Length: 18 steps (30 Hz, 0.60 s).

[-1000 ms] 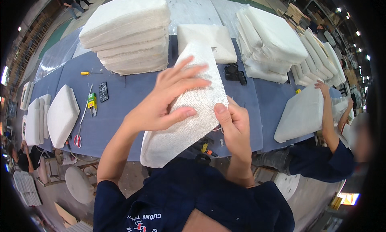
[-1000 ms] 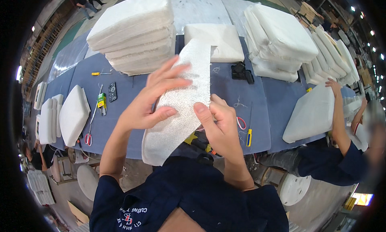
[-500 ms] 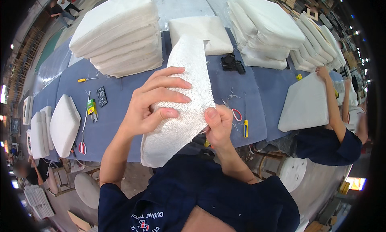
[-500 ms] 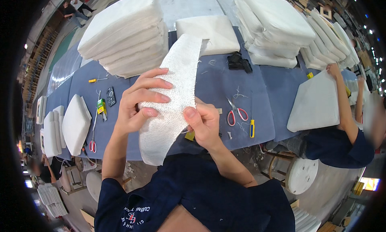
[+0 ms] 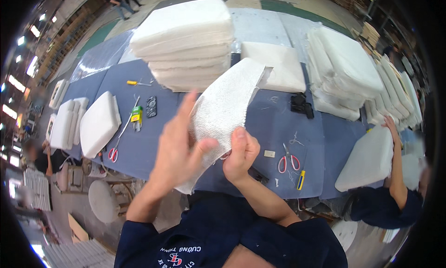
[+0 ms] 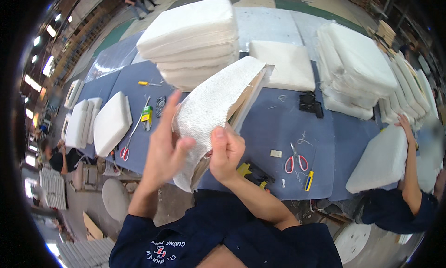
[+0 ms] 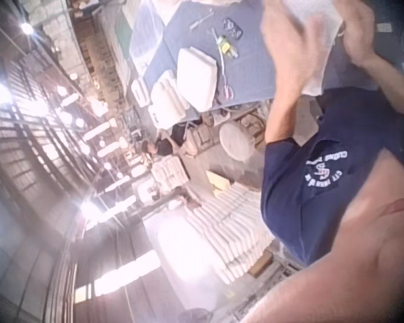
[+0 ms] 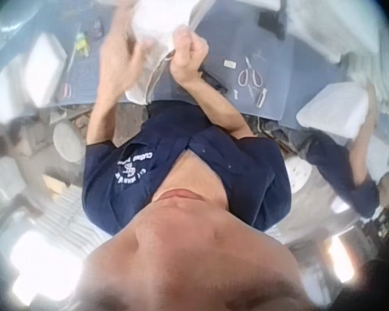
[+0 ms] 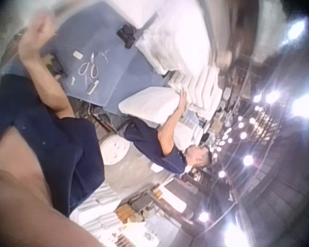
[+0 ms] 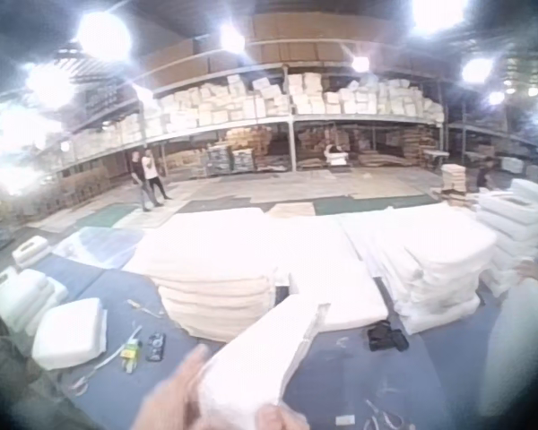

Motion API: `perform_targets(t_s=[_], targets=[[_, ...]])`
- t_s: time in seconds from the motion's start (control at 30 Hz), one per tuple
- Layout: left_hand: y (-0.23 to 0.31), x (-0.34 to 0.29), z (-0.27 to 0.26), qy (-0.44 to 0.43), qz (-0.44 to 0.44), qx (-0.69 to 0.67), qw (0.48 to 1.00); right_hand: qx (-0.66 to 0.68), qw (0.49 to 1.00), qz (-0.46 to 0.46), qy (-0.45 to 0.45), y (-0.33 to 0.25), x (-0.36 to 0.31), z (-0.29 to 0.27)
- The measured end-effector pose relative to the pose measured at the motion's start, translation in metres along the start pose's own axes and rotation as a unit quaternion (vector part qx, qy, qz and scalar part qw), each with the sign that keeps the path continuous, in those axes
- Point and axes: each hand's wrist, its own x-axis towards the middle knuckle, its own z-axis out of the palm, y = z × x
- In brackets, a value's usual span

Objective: The person wraps white fabric around rectangular foam blocks, secures the fabric with a staple gun, and trims excess fabric with scissors. The person repeats this process for multiple cushion units on a workbench.

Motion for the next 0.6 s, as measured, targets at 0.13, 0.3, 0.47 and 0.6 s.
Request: perform_targets(t_s=[0.13, 0.3, 0.47, 0.6], targets=[[-0.005, -0.016, 0.01, 0.094, -0.023, 0.051, 0.994, -0.008, 0.995, 0.032, -0.091, -0.007, -0.008, 0.024], [-0.039, -0.017, -0.011, 0.144, -0.028, 0.068, 0.987, -0.207, 0.91, 0.171, -0.317, 0.068, 0.006, -0.041], [-0.056, -0.015, -0.015, 0.162, -0.024, -0.021, 0.986, -0.767, 0.605, 0.082, -0.199, 0.27, -0.075, -0.312], [-0.067, -0.028, -0.005, 0.189, -0.009, -0.009, 0.982, -0.742, 0.594, 0.117, -0.287, 0.267, -0.083, -0.357]])
